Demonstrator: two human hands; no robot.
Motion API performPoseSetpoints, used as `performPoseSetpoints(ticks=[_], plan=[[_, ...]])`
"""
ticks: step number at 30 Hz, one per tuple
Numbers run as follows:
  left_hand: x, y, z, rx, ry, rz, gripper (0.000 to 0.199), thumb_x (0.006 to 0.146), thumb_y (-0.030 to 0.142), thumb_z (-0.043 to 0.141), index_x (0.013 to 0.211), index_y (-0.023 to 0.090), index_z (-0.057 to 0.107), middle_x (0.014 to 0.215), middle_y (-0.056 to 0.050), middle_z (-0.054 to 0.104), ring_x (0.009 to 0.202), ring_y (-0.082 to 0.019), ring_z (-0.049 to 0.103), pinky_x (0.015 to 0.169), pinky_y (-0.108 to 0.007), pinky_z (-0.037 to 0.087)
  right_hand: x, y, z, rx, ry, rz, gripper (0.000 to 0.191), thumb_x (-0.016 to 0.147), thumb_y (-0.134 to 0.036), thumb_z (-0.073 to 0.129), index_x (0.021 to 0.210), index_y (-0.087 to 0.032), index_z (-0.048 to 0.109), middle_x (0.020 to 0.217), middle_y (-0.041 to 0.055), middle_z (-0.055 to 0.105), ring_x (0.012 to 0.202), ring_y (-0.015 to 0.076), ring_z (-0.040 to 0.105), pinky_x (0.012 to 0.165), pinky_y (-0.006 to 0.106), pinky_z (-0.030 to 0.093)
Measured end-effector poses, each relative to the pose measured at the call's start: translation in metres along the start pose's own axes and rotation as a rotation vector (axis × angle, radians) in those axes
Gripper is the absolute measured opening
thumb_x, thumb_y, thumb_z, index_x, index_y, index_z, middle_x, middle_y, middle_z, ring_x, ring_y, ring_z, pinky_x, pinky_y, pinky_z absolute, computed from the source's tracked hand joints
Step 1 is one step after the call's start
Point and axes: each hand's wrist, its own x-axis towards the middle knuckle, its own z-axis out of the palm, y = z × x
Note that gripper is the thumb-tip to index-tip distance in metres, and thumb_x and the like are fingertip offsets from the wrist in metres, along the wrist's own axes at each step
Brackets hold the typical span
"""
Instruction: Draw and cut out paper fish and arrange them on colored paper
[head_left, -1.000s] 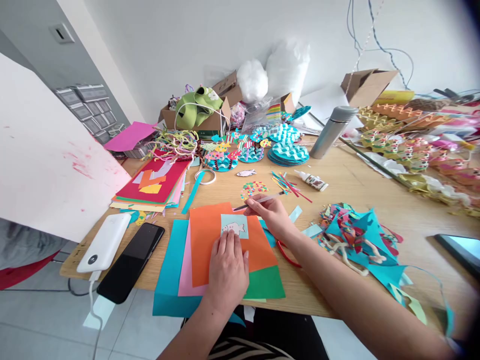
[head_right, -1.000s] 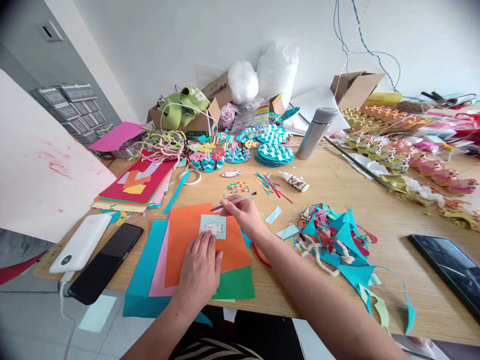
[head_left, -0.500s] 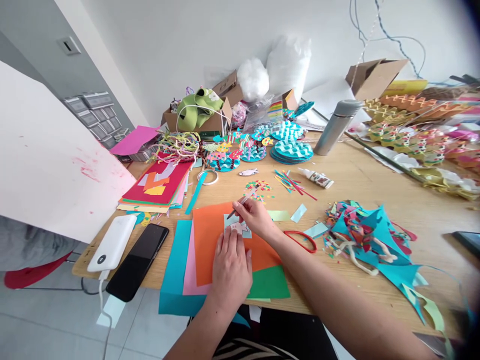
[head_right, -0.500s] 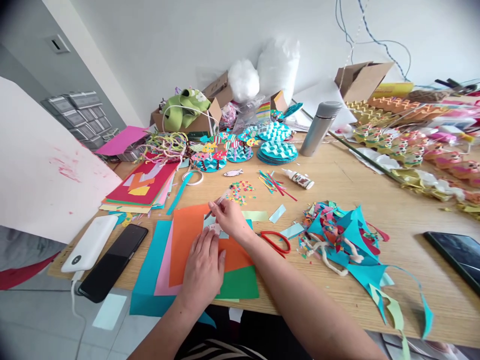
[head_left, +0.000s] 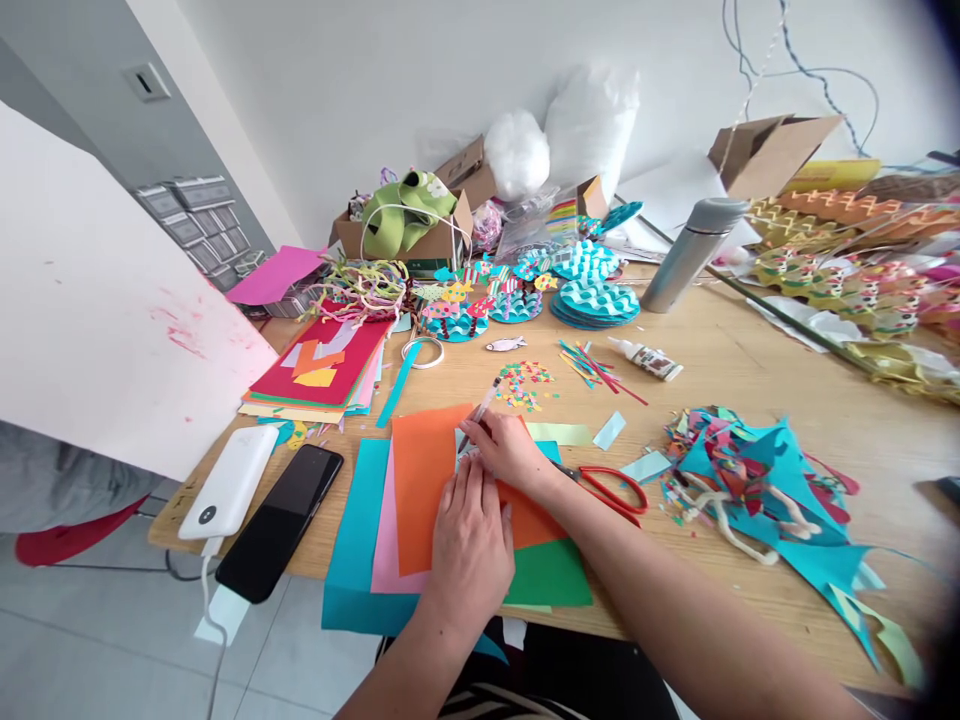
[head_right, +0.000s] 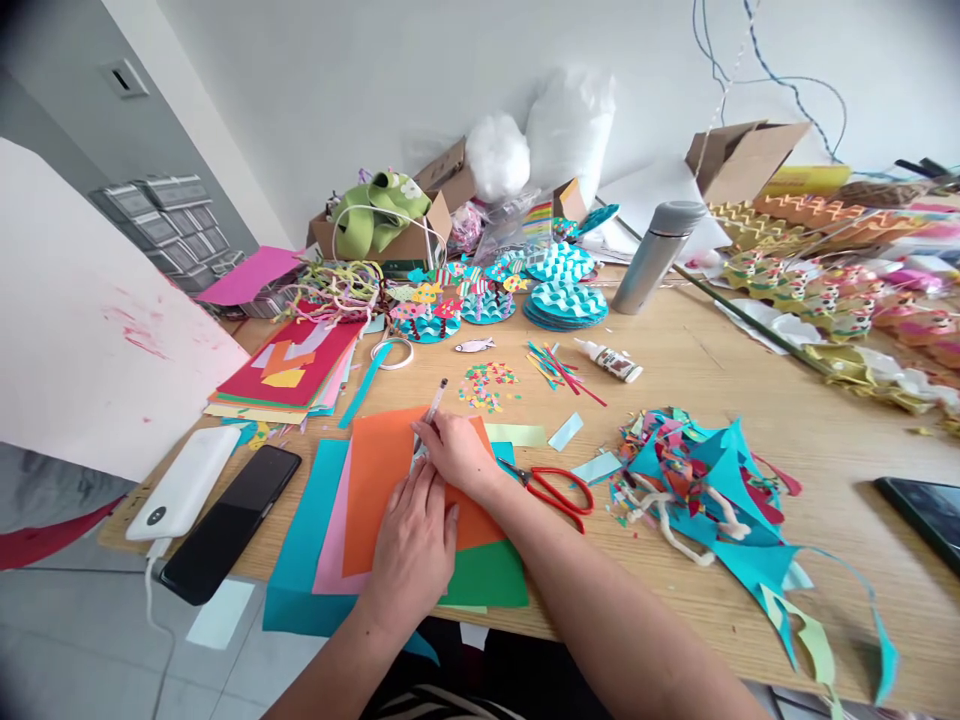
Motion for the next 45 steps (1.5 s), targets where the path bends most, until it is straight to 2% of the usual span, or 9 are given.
performPoseSetpoints(ticks=[14, 21, 39, 45], plan=[[0.0013, 0.0005, -0.0018, -0.001, -0.019, -0.005, 0.042, 0.093, 0.020, 0.042, 0.132, 0.006, 0.047, 0.139, -0.017, 0.052, 0.133, -0.028, 0.042, 0.107, -0.047, 0.039, 0.0001, 0.0011, 0.0015, -0.010, -0.031, -0.007, 0.020, 0.091, -0.027, 0.049, 0.074, -0.019, 0.057, 0.069, 0.0019, 0.065, 0.064, 0.0141, 0.060, 0.062, 0.024, 0.042], [0.0019, 0.0009, -0.0027, -0.009, -0.012, -0.002, 0.042, 0.092, 0.020, 0.043, 0.132, 0.007, 0.047, 0.138, -0.017, 0.052, 0.132, -0.028, 0.043, 0.105, -0.049, 0.041, -0.0002, -0.0016, 0.0009, -0.008, -0.037, 0.000, 0.020, 0.091, -0.026, 0.049, 0.074, -0.019, 0.057, 0.069, 0.0023, 0.065, 0.064, 0.0144, 0.060, 0.062, 0.024, 0.043], [0.0031, 0.0022, -0.0053, 0.035, -0.039, 0.004, 0.037, 0.093, 0.020, 0.042, 0.126, 0.008, 0.052, 0.138, -0.019, 0.051, 0.132, -0.029, 0.043, 0.104, -0.049, 0.040, 0.0036, 0.0053, 0.0004, -0.114, 0.022, 0.084, 0.023, 0.091, -0.029, 0.048, 0.072, -0.019, 0.057, 0.070, 0.0055, 0.067, 0.064, 0.0165, 0.061, 0.061, 0.026, 0.041], [0.0081, 0.0044, -0.0077, 0.073, -0.070, 0.009, 0.038, 0.093, 0.022, 0.041, 0.124, 0.006, 0.055, 0.136, -0.020, 0.054, 0.130, -0.030, 0.045, 0.104, -0.050, 0.038, 0.0054, 0.0054, -0.0044, -0.165, 0.030, 0.112, 0.022, 0.092, -0.027, 0.048, 0.077, -0.017, 0.059, 0.077, 0.0092, 0.069, 0.071, 0.0182, 0.063, 0.067, 0.027, 0.041]])
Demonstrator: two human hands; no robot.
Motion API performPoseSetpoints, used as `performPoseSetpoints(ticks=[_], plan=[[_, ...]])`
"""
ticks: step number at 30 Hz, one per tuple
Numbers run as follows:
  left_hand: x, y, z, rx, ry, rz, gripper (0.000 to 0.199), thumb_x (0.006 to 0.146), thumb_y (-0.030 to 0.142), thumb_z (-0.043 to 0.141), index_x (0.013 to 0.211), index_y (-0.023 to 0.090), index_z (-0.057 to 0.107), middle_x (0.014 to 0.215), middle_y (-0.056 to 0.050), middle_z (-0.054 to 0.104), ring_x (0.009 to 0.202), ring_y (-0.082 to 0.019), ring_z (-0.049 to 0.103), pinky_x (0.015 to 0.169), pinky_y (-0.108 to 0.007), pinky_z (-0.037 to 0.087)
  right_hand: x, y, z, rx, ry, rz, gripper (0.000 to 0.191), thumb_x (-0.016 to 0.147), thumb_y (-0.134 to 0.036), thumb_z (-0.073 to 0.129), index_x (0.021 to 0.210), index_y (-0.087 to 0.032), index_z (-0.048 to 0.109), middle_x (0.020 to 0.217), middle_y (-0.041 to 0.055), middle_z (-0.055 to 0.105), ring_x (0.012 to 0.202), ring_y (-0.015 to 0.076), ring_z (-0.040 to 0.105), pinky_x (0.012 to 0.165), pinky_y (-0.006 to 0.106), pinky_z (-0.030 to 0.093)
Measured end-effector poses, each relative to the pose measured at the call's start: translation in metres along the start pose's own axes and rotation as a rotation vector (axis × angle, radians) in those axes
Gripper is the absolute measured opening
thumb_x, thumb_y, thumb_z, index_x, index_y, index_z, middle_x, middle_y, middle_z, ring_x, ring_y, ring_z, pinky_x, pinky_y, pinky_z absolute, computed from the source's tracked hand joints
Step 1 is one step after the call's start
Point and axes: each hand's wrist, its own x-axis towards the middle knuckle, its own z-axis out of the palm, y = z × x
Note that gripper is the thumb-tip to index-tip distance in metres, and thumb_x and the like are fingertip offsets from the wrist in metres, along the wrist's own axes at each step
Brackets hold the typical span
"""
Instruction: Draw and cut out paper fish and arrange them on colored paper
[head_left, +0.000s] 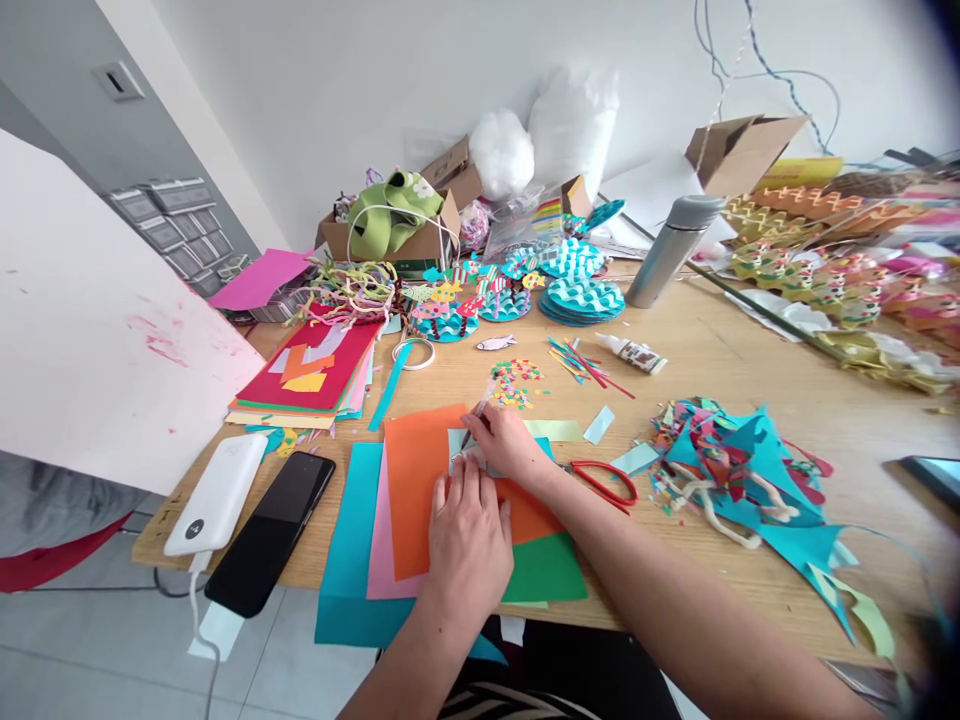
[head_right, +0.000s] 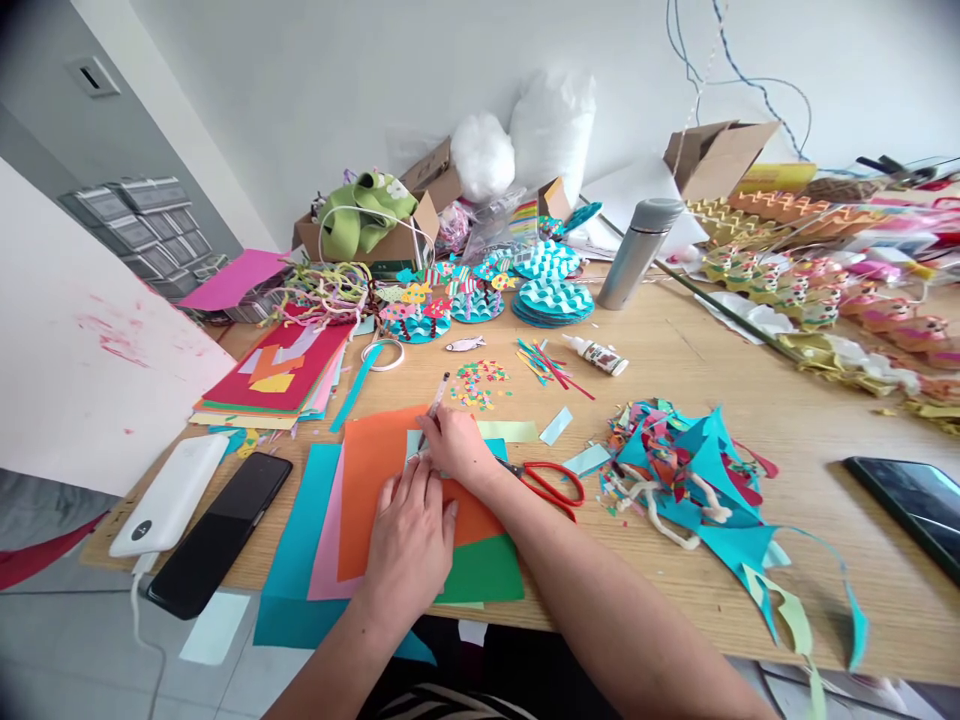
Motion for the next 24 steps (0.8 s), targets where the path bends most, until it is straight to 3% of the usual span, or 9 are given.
performPoseSetpoints(ticks=[10, 17, 24], plan=[[0.013, 0.001, -0.006, 0.023, -0.049, 0.000, 0.035, 0.092, 0.024, 0.046, 0.120, 0.007, 0.058, 0.125, -0.018, 0.059, 0.118, -0.030, 0.053, 0.096, -0.048, 0.044, 0.002, 0.000, -0.011, 0.026, -0.045, -0.024, 0.018, 0.088, -0.024, 0.056, 0.076, -0.014, 0.065, 0.068, 0.0040, 0.066, 0.062, 0.0126, 0.056, 0.060, 0.023, 0.038], [0.011, -0.001, 0.002, 0.004, -0.025, -0.008, 0.036, 0.092, 0.022, 0.046, 0.123, 0.006, 0.055, 0.132, -0.018, 0.055, 0.122, -0.030, 0.049, 0.096, -0.046, 0.044, 0.007, 0.004, -0.014, 0.083, -0.104, -0.017, 0.017, 0.085, -0.023, 0.059, 0.071, -0.014, 0.065, 0.063, 0.0019, 0.066, 0.055, 0.0105, 0.054, 0.054, 0.022, 0.036], [0.013, -0.002, 0.001, 0.005, -0.018, 0.001, 0.036, 0.092, 0.022, 0.046, 0.123, 0.007, 0.055, 0.128, -0.017, 0.058, 0.120, -0.029, 0.051, 0.096, -0.045, 0.042, 0.004, 0.001, -0.014, 0.050, -0.106, -0.054, 0.015, 0.084, -0.022, 0.060, 0.074, -0.014, 0.066, 0.068, 0.0037, 0.067, 0.060, 0.0114, 0.055, 0.058, 0.022, 0.037]])
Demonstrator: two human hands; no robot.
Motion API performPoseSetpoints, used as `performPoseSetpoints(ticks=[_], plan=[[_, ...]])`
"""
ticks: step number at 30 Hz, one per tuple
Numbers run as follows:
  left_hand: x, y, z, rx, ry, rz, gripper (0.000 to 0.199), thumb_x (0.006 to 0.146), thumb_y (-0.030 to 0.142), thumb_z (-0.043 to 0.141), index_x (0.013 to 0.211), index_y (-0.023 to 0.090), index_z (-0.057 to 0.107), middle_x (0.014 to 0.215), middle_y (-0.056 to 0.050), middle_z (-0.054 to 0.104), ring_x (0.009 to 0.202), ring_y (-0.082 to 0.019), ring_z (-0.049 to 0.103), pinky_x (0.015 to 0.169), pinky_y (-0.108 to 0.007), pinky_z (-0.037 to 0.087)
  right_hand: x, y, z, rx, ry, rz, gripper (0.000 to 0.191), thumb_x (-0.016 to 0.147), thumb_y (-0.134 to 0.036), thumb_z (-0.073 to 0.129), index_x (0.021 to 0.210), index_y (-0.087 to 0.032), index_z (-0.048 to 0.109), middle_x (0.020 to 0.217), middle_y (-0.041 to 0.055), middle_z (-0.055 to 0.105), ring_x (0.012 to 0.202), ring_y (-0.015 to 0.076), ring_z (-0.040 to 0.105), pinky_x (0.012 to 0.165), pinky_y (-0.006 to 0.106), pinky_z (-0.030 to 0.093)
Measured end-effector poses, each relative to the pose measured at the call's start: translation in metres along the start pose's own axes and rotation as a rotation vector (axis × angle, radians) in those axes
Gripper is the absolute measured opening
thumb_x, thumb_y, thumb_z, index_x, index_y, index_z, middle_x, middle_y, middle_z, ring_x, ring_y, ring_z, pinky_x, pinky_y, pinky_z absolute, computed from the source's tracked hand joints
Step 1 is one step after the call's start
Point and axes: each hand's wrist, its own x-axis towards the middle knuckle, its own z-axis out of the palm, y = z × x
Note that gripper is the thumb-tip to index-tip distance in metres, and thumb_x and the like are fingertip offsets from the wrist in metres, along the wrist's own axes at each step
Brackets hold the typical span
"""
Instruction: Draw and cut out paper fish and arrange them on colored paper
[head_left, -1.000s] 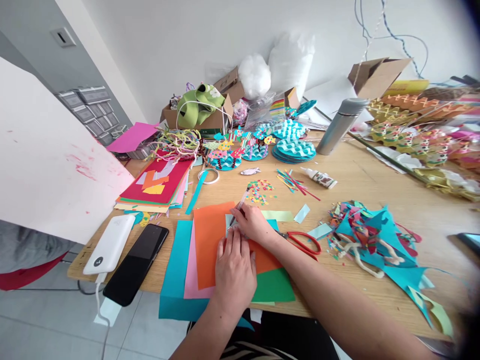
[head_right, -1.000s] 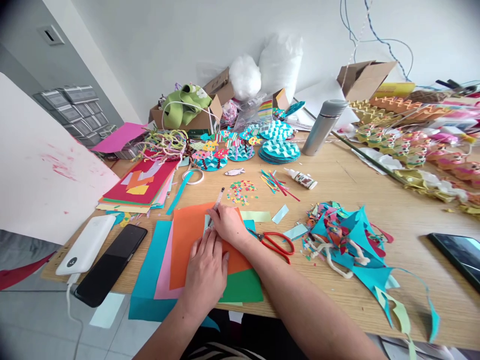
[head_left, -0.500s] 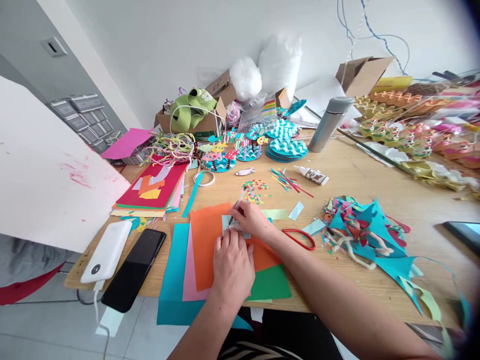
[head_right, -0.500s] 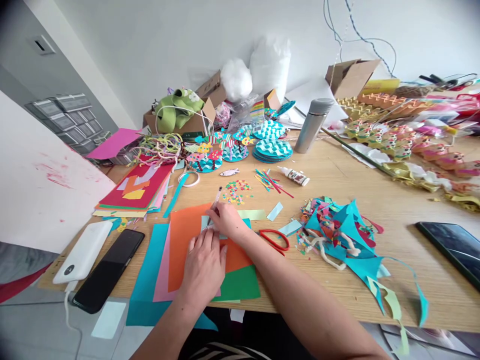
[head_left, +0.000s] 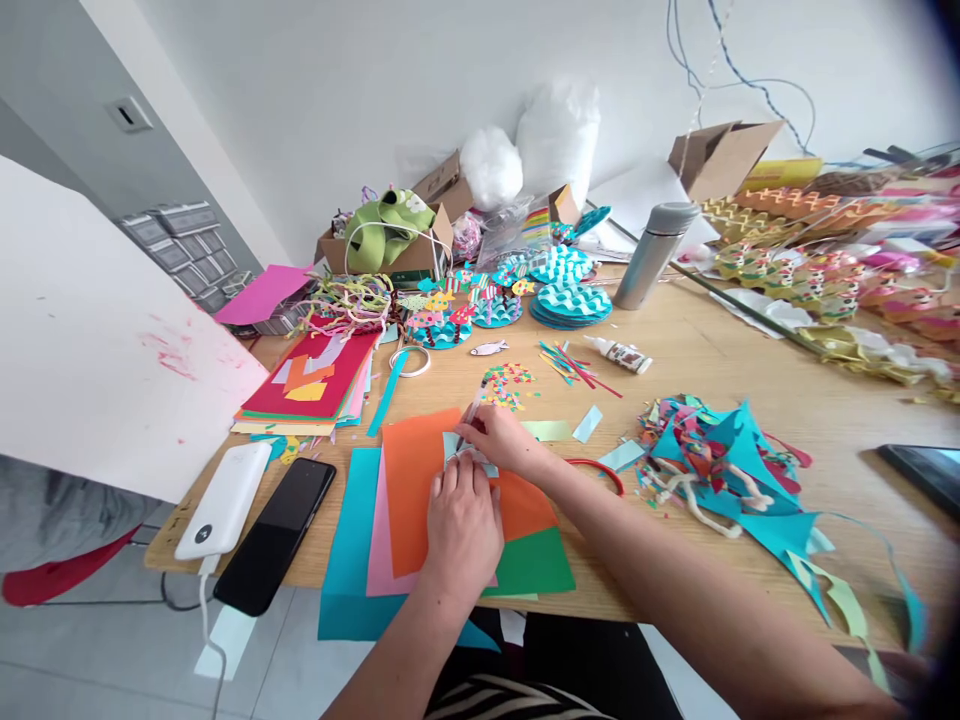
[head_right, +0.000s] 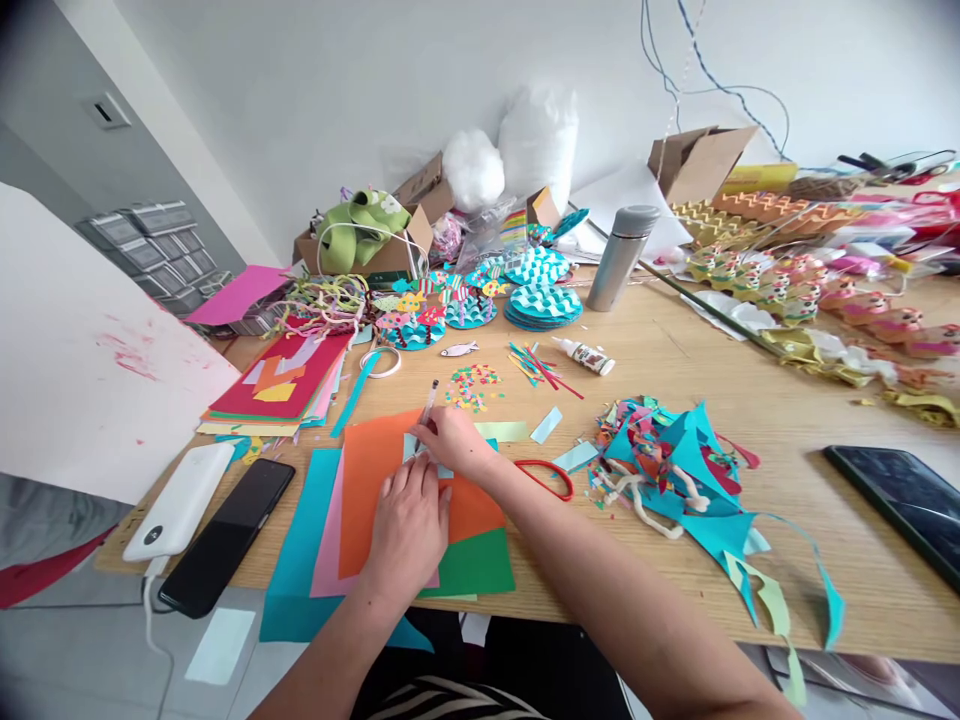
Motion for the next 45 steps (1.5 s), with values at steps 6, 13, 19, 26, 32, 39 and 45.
performPoseSetpoints(ticks=[6, 13, 19, 26, 32, 39, 45], plan=[[0.001, 0.001, -0.001, 0.004, 0.015, -0.002, 0.027, 0.091, 0.019, 0.046, 0.112, 0.010, 0.060, 0.127, -0.015, 0.059, 0.116, -0.029, 0.052, 0.094, -0.046, 0.043, -0.005, 0.000, 0.001, 0.007, 0.044, 0.074, 0.019, 0.086, -0.024, 0.057, 0.075, -0.012, 0.067, 0.065, 0.0039, 0.065, 0.056, 0.0112, 0.052, 0.055, 0.022, 0.036], [0.003, 0.001, 0.000, 0.012, 0.031, -0.001, 0.026, 0.091, 0.019, 0.045, 0.111, 0.010, 0.060, 0.125, -0.015, 0.060, 0.116, -0.029, 0.052, 0.094, -0.046, 0.042, -0.004, -0.001, -0.001, 0.018, 0.040, 0.093, 0.019, 0.086, -0.022, 0.056, 0.073, -0.012, 0.065, 0.062, 0.0032, 0.064, 0.055, 0.0111, 0.053, 0.055, 0.022, 0.035], [0.001, 0.001, 0.002, 0.017, 0.049, 0.000, 0.027, 0.091, 0.018, 0.044, 0.112, 0.011, 0.060, 0.126, -0.016, 0.060, 0.116, -0.029, 0.052, 0.094, -0.046, 0.041, -0.005, 0.001, -0.004, -0.010, 0.060, 0.066, 0.018, 0.086, -0.020, 0.054, 0.073, -0.013, 0.065, 0.060, 0.0020, 0.062, 0.055, 0.0109, 0.052, 0.056, 0.021, 0.036], [0.002, 0.002, 0.001, 0.020, 0.043, -0.002, 0.027, 0.091, 0.018, 0.044, 0.113, 0.012, 0.059, 0.127, -0.015, 0.059, 0.117, -0.028, 0.052, 0.093, -0.046, 0.042, -0.005, 0.005, -0.009, -0.007, 0.063, 0.059, 0.019, 0.087, -0.020, 0.053, 0.073, -0.013, 0.064, 0.063, 0.0029, 0.063, 0.056, 0.0108, 0.053, 0.056, 0.021, 0.035], [0.002, 0.002, -0.002, 0.022, 0.035, -0.009, 0.026, 0.090, 0.017, 0.045, 0.111, 0.014, 0.060, 0.127, -0.014, 0.059, 0.116, -0.028, 0.052, 0.093, -0.046, 0.043, -0.006, 0.007, -0.010, -0.034, 0.098, 0.034, 0.020, 0.085, -0.019, 0.054, 0.068, -0.015, 0.063, 0.059, 0.0012, 0.062, 0.053, 0.0104, 0.051, 0.055, 0.021, 0.035], [0.002, 0.002, -0.001, 0.030, 0.037, -0.008, 0.025, 0.091, 0.018, 0.044, 0.110, 0.015, 0.060, 0.127, -0.014, 0.059, 0.116, -0.028, 0.052, 0.092, -0.046, 0.042, -0.006, 0.009, -0.011, -0.031, 0.105, 0.040, 0.019, 0.085, -0.019, 0.054, 0.069, -0.015, 0.063, 0.061, 0.0019, 0.063, 0.055, 0.0111, 0.053, 0.056, 0.021, 0.036], [0.002, 0.001, 0.000, 0.023, 0.033, -0.014, 0.027, 0.092, 0.018, 0.044, 0.114, 0.014, 0.058, 0.128, -0.013, 0.059, 0.117, -0.027, 0.052, 0.092, -0.045, 0.041, -0.006, 0.009, -0.012, -0.036, 0.107, 0.020, 0.017, 0.084, -0.018, 0.055, 0.069, -0.015, 0.062, 0.060, 0.0010, 0.061, 0.055, 0.0106, 0.052, 0.056, 0.021, 0.036]])
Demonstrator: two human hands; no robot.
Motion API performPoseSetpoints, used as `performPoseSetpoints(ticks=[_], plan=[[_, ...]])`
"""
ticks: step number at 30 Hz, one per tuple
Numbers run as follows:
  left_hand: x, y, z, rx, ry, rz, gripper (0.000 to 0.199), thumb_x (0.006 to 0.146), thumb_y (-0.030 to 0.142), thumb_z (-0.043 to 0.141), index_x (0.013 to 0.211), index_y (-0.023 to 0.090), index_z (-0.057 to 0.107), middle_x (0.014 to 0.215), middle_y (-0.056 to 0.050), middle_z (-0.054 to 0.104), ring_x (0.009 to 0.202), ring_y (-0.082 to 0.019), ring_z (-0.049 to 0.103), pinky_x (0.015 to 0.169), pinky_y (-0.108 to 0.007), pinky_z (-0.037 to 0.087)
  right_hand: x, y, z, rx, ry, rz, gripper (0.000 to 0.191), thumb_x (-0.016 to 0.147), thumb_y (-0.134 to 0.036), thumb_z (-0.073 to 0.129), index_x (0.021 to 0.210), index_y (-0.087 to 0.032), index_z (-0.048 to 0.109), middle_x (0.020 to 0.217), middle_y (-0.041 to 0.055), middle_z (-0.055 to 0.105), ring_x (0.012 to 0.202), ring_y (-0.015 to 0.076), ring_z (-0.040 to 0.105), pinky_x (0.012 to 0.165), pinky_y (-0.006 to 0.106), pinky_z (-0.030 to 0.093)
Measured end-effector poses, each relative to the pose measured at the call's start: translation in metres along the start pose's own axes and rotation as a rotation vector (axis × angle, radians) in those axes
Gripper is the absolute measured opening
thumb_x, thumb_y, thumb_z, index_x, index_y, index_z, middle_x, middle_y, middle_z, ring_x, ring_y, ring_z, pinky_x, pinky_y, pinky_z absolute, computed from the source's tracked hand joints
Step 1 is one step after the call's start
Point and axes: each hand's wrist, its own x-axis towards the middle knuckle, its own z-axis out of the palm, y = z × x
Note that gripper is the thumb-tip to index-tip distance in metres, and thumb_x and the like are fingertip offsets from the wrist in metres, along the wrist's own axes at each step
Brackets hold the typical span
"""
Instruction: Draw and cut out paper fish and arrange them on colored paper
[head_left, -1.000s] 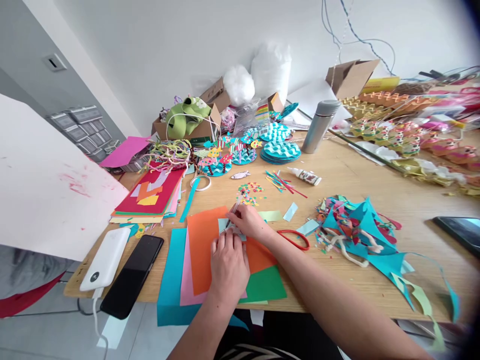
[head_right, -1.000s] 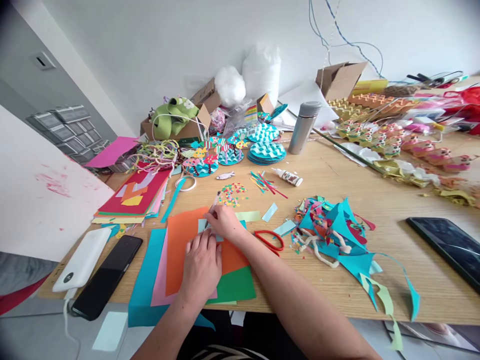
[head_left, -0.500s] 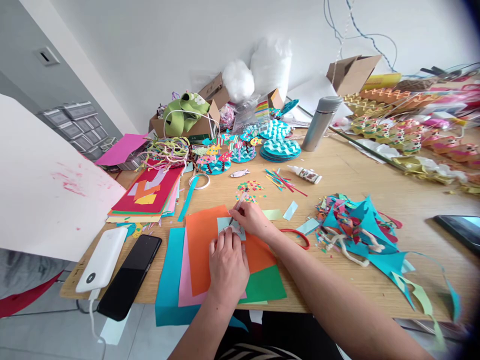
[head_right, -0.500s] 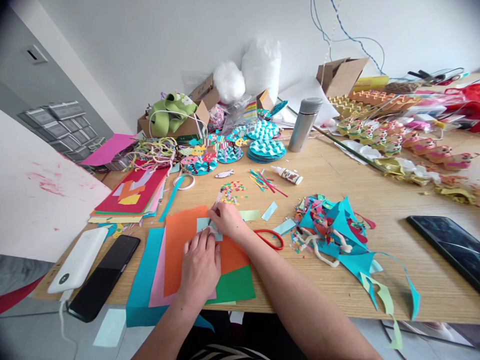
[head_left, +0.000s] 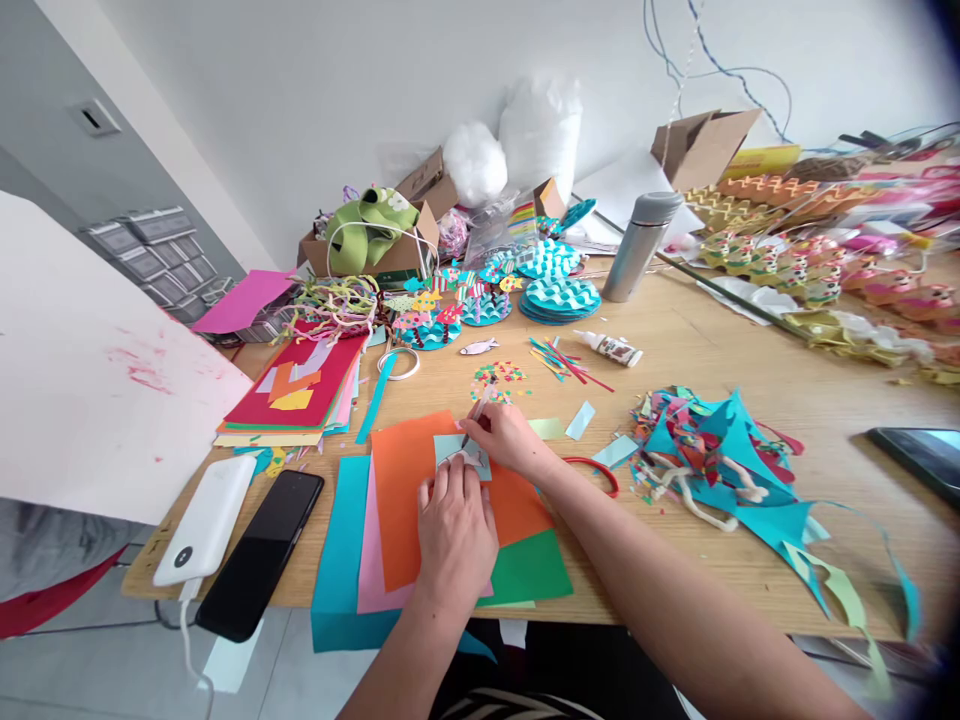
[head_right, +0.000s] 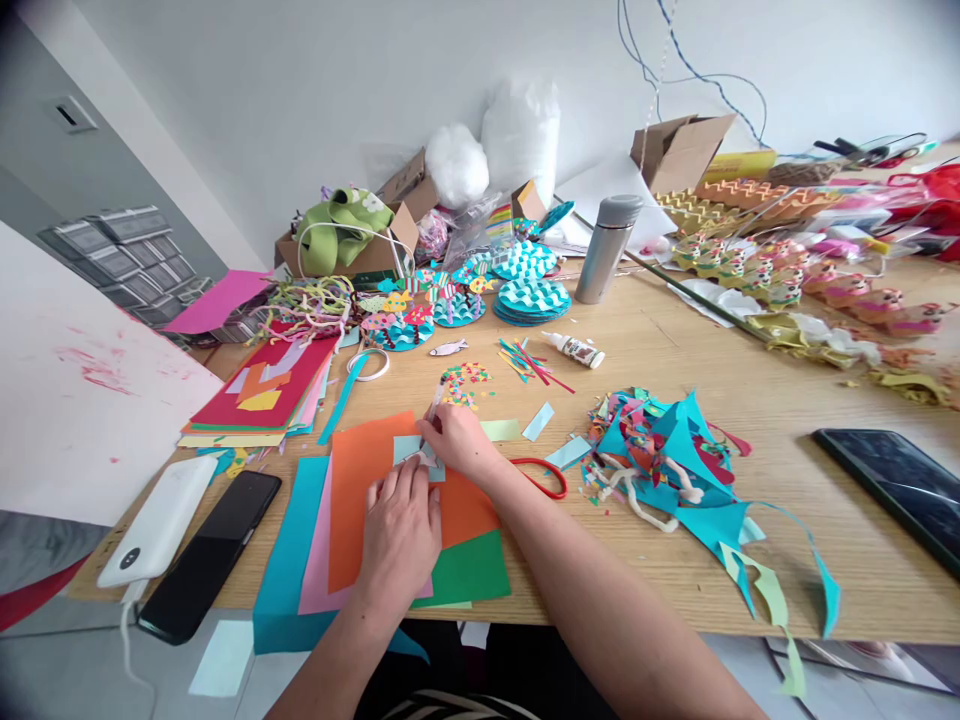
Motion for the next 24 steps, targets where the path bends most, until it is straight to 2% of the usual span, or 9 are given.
performPoseSetpoints(ticks=[5, 16, 24], plan=[[-0.0002, -0.0007, 0.0011, -0.009, 0.008, 0.001, 0.034, 0.092, 0.018, 0.044, 0.124, 0.011, 0.054, 0.127, -0.015, 0.059, 0.116, -0.027, 0.052, 0.092, -0.045, 0.042, -0.0024, 0.0006, -0.0010, 0.015, -0.005, -0.012, 0.012, 0.081, -0.022, 0.059, 0.070, -0.016, 0.062, 0.061, 0.0008, 0.061, 0.054, 0.0108, 0.052, 0.055, 0.021, 0.036], [-0.0005, -0.0007, 0.0011, -0.027, 0.009, -0.004, 0.036, 0.092, 0.018, 0.043, 0.125, 0.014, 0.055, 0.128, -0.014, 0.058, 0.116, -0.028, 0.051, 0.092, -0.046, 0.042, -0.0027, 0.0003, 0.0000, -0.014, 0.000, -0.011, 0.013, 0.079, -0.018, 0.055, 0.066, -0.018, 0.055, 0.059, 0.0005, 0.060, 0.053, 0.0109, 0.053, 0.053, 0.021, 0.036], [-0.0004, -0.0007, 0.0023, -0.011, 0.006, -0.002, 0.036, 0.093, 0.019, 0.041, 0.125, 0.012, 0.055, 0.128, -0.015, 0.059, 0.117, -0.027, 0.051, 0.092, -0.047, 0.042, -0.0029, 0.0015, -0.0008, -0.027, 0.000, 0.005, 0.014, 0.079, -0.019, 0.054, 0.066, -0.019, 0.054, 0.059, 0.0001, 0.059, 0.052, 0.0111, 0.052, 0.053, 0.022, 0.035]])
